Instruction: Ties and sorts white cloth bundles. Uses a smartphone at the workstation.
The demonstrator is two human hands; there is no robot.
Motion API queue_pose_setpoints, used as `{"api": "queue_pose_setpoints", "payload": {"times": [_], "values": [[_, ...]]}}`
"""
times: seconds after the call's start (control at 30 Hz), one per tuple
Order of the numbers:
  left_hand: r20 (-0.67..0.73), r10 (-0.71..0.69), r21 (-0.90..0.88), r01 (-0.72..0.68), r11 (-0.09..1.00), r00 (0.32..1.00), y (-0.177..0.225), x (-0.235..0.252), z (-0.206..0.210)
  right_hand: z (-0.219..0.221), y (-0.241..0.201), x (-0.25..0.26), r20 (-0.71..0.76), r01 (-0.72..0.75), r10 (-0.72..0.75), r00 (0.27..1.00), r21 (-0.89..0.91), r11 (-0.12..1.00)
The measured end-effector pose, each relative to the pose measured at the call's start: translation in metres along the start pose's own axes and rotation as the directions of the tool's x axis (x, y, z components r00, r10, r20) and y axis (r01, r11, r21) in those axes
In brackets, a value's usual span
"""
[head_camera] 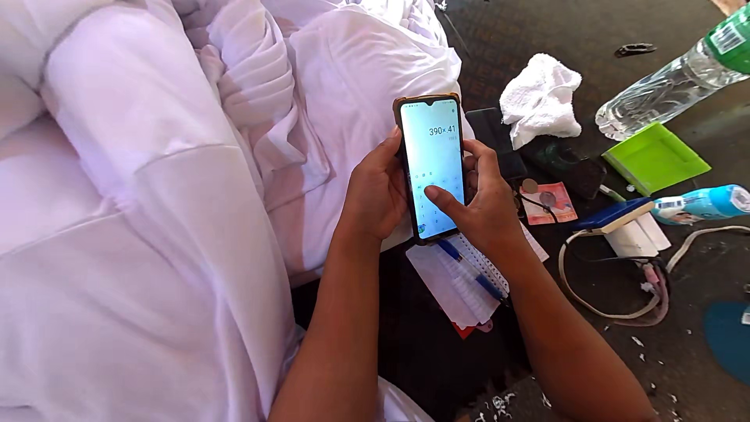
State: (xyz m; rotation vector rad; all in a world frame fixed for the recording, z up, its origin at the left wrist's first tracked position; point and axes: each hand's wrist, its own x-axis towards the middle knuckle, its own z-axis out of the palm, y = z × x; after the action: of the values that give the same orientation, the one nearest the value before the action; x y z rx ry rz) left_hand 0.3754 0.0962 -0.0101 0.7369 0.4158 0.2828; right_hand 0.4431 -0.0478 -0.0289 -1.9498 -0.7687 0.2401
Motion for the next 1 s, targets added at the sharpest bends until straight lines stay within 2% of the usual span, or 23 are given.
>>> {"api": "queue_pose_setpoints", "payload": {"times": [0.33, 0.73, 0.9, 1.0], "values": [[-0.021, 0.01, 0.068, -0.008, 0.998, 1.0, -0.001, 0.0, 0.003, 0.008, 0.0, 0.001, -0.036, -0.033, 0.032, 0.999, -0.044, 0.998], [-0.009, 0.019, 0.043, -0.019, 0.999, 1.0, -0.002, 0.0, 0.003, 0.009, 0.001, 0.002, -0.048, -0.023, 0.02, 0.999, -0.081, 0.996], [-0.003, 0.011, -0.029, -0.011, 1.0, 1.0, -0.002, 0.001, -0.001, -0.008, -0.001, 0.004, 0.075, -0.034, 0.023, 0.997, 0.153, 0.988], [-0.008, 0.007, -0.086, -0.008, 0.996, 1.0, -0.001, 0.002, -0.003, -0.016, -0.006, 0.003, 0.092, -0.025, -0.001, 0.996, 0.283, 0.959]]}}
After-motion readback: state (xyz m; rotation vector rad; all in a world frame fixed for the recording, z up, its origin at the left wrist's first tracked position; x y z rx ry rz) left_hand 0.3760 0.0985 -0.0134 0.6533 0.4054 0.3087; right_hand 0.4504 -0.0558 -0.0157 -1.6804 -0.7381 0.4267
